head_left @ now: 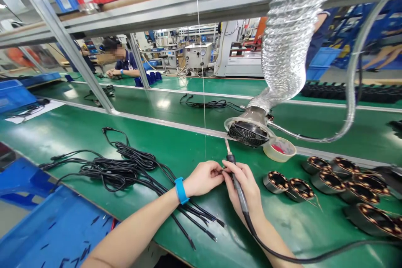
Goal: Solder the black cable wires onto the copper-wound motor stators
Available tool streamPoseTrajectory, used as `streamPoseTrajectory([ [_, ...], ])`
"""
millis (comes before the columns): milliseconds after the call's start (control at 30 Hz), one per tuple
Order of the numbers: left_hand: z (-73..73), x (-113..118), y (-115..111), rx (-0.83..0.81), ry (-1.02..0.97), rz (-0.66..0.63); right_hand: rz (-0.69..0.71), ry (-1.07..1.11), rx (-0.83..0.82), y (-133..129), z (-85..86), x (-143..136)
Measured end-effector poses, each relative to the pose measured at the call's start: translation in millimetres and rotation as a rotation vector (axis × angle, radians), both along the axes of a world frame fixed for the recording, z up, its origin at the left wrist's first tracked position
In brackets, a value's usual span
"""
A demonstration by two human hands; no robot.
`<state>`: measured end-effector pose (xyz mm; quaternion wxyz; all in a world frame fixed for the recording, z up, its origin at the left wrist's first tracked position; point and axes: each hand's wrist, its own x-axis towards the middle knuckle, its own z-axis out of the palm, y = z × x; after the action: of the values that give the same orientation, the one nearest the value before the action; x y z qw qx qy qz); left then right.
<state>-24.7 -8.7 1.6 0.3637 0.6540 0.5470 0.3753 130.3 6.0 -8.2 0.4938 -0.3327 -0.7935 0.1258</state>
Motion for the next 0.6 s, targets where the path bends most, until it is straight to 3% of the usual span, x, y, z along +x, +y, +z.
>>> streamPoseTrajectory([
  [433, -2.7, -4.4, 6.6, -0.023, -0.111, 0.0, -0.018, -0.02, 0.002, 4.3, -6.3, 3.7],
  [600, -7.0, -9.6, 11.8, -0.363, -0.402, -0.125, -0.029, -0.007, -0.004, 3.9, -6.7, 3.2],
])
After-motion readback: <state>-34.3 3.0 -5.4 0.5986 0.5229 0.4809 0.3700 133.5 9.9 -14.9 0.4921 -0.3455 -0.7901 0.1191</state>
